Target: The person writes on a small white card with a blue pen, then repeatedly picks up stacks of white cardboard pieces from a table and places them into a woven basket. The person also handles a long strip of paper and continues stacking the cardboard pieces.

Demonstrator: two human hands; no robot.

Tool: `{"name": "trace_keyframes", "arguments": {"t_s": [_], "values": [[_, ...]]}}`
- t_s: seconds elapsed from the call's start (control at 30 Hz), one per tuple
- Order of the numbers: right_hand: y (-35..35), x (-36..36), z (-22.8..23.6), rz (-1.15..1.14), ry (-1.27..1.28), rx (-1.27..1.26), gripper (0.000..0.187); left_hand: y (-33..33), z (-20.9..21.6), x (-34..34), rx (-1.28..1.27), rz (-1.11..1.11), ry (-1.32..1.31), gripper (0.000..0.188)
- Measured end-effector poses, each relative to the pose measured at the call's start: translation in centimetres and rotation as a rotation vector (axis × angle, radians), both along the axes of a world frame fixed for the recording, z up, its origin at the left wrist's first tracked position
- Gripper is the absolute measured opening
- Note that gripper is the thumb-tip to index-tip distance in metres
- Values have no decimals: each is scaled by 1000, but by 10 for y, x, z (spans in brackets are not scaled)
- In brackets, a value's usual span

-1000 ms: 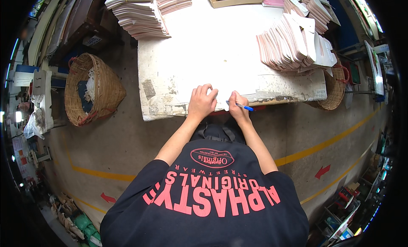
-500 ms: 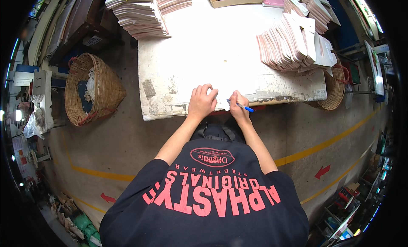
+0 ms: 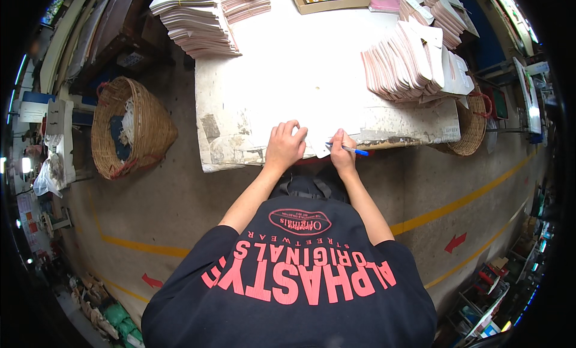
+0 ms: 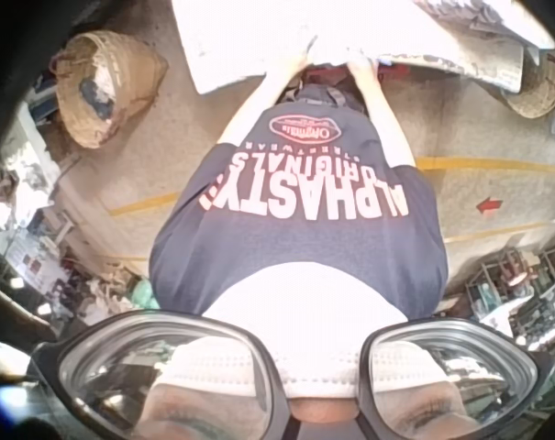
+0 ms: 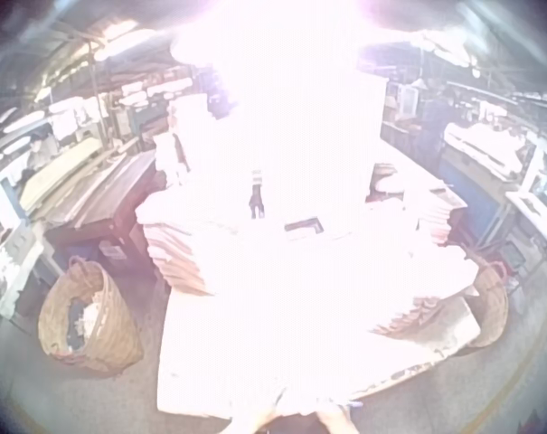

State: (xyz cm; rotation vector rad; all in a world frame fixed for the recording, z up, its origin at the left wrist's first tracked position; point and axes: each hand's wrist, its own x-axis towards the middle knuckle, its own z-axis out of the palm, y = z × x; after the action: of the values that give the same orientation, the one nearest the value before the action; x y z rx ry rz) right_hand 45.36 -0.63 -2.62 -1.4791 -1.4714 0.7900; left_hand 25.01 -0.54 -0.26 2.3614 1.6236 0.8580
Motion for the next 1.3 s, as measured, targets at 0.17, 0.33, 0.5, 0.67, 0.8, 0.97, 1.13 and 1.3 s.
{"name": "trace_keyframes", "arguments": {"t_s": [0.17, 0.33, 0.5, 0.67, 0.8, 0.97, 1.13, 1.3], "values": [[1, 1, 4, 28, 29, -23, 37, 0, -2, 0, -12, 3, 32, 32], [1, -7, 9, 56, 59, -27, 36, -1, -2, 1, 6, 18, -18, 37], [1, -8, 9, 57, 17, 6, 37, -2, 3, -2, -27, -41, -8, 41], [1, -9, 1, 47, 25, -30, 39, -3, 7, -4, -14, -65, -10, 37], [0, -12, -4, 54, -5, -29, 38, -2, 7, -4, -8, -82, -16, 30], [0, -14, -4, 75, -61, 30, 42, -2, 5, -3, -15, -72, -19, 22], [0, -13, -2, 82, -53, 13, 36, -2, 6, -3, -10, -62, 2, 19], [0, -12, -2, 66, -47, 15, 36, -2, 7, -2, -9, -60, -9, 19]]}}
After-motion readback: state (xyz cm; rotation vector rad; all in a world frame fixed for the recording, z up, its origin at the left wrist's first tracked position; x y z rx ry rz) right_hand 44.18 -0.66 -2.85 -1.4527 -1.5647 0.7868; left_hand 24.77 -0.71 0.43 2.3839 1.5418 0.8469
